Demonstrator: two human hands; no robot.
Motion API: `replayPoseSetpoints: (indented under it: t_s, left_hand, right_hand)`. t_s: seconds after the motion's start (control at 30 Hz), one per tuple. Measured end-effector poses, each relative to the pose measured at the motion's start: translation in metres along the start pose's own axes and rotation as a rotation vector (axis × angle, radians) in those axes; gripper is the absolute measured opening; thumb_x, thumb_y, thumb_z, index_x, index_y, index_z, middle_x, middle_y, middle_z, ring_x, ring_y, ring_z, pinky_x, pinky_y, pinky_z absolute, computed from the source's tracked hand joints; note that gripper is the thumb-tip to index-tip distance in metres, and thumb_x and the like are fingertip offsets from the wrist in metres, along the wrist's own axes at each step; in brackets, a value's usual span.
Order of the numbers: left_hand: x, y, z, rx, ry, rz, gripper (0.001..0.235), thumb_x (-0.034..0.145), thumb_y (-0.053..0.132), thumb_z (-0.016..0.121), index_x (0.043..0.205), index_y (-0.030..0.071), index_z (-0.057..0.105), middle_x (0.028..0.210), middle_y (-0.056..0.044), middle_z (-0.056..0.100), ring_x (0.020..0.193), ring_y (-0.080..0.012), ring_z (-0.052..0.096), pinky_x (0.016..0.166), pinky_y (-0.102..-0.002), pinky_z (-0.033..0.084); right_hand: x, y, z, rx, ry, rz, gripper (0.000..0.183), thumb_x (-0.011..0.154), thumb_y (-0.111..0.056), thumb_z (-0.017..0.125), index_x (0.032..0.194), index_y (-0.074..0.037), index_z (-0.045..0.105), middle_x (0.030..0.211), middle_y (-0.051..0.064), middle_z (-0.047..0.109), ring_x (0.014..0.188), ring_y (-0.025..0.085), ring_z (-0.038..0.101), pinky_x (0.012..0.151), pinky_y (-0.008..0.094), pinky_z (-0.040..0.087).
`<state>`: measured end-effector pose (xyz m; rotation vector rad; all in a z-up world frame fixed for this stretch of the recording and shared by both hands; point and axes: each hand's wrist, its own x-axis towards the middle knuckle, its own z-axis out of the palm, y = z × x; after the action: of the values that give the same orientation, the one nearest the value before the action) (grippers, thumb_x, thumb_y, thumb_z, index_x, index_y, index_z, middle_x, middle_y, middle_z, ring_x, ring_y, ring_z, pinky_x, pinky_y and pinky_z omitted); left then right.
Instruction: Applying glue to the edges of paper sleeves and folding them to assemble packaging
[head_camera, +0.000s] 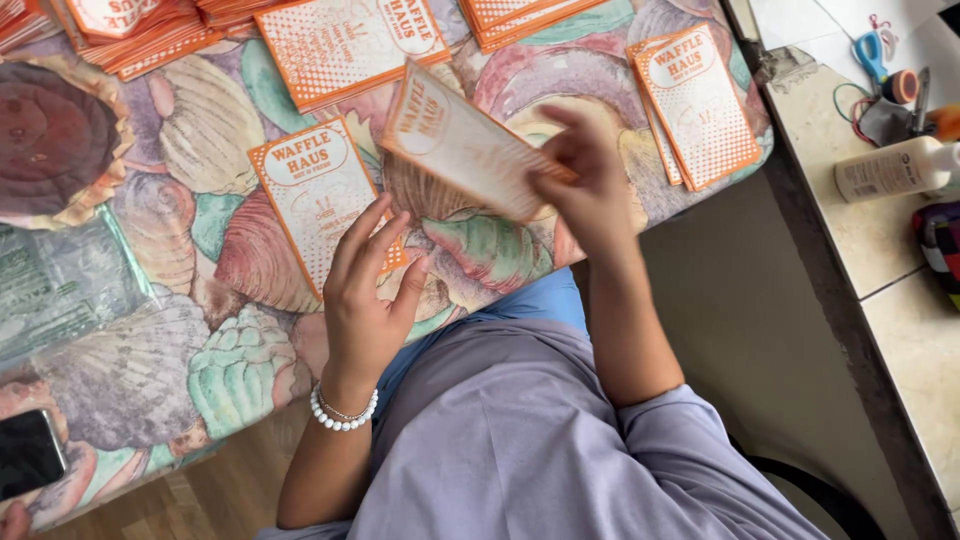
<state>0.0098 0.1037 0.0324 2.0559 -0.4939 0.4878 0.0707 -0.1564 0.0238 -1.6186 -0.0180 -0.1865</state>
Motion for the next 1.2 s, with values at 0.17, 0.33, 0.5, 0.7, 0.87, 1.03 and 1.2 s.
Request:
replayPoseSetpoints:
  t_s: [0.17,0.33,0.5,0.7,0.87,1.03,1.2]
  left_hand:
    - [0.030,0.034,0.009,0.139,-0.037,0.159,0.029,0.107,0.015,0.064,0.131,0.000,0.064,0.142,-0.020,0.060,0.129,-0.0372,0.063,0.109,-0.048,0.050]
    - [0.052,0.049,0.012,0.221,-0.085,0.319,0.035,0.110,0.013,0.057,0.141,-0.001,0.056,0.146,-0.024,0.056,0.132,-0.0395,0.063,0.111,-0.050,0.052]
    - [0.059,0.035,0.018,0.236,-0.318,0.358,0.047,0.105,-0.004,0.051,0.151,-0.003,0.045,0.158,-0.024,0.041,0.148,-0.0419,0.045,0.127,-0.051,0.038]
    - [0.055,-0.019,0.052,0.422,-0.654,0.403,0.052,0.106,0.024,0.043,0.155,0.007,0.044,0.164,-0.015,0.039,0.150,-0.0405,0.034,0.120,-0.059,0.027]
    - [0.050,-0.035,0.065,0.524,-0.665,0.387,0.057,0.103,0.035,0.049,0.154,0.010,0.047,0.163,-0.016,0.042,0.148,-0.0396,0.039,0.121,-0.063,0.020]
    - [0.045,-0.035,0.072,0.528,-0.617,0.369,0.059,0.102,0.040,0.052,0.153,0.011,0.050,0.162,-0.015,0.043,0.149,-0.0382,0.038,0.120,-0.068,0.017]
    - [0.038,-0.026,0.078,0.706,-0.585,0.319,0.058,0.104,0.036,0.048,0.158,0.015,0.046,0.165,-0.015,0.039,0.147,-0.0371,0.044,0.122,-0.063,0.018]
  right_hand:
    - [-0.020,-0.068,-0.064,-0.215,0.308,-0.410,0.033,0.095,0.006,0.077,0.124,-0.003,0.064,0.099,0.007,0.057,0.092,0.015,0.056,0.101,0.039,0.049]
    - [-0.037,-0.081,-0.060,-0.720,0.277,-0.801,0.009,0.097,0.008,0.073,0.105,0.003,0.075,0.103,0.023,0.071,0.090,0.035,0.066,0.084,0.043,0.050]
    - [-0.047,0.002,-0.025,-0.787,-0.137,-0.790,0.035,0.110,-0.031,0.050,0.129,-0.008,0.070,0.133,0.018,0.067,0.121,0.040,0.067,0.102,0.049,0.053]
    - [-0.057,0.021,-0.022,-0.657,-0.378,-0.523,0.083,0.088,-0.050,0.078,0.149,-0.001,0.050,0.155,0.024,0.048,0.148,0.042,0.045,0.127,0.053,0.038]
    - [-0.049,0.009,-0.060,-0.927,-0.254,-0.518,0.043,0.106,-0.032,0.060,0.132,0.002,0.064,0.144,0.022,0.058,0.140,0.044,0.050,0.120,0.051,0.039]
    - [-0.058,0.022,-0.123,-0.941,-0.024,-0.537,0.032,0.102,-0.021,0.075,0.126,0.000,0.071,0.142,0.020,0.062,0.134,0.043,0.057,0.111,0.056,0.047]
    - [-0.056,-0.031,-0.191,-1.167,0.864,-0.731,0.046,0.105,-0.039,0.074,0.109,0.003,0.057,0.105,0.016,0.054,0.097,0.033,0.055,0.084,0.043,0.045]
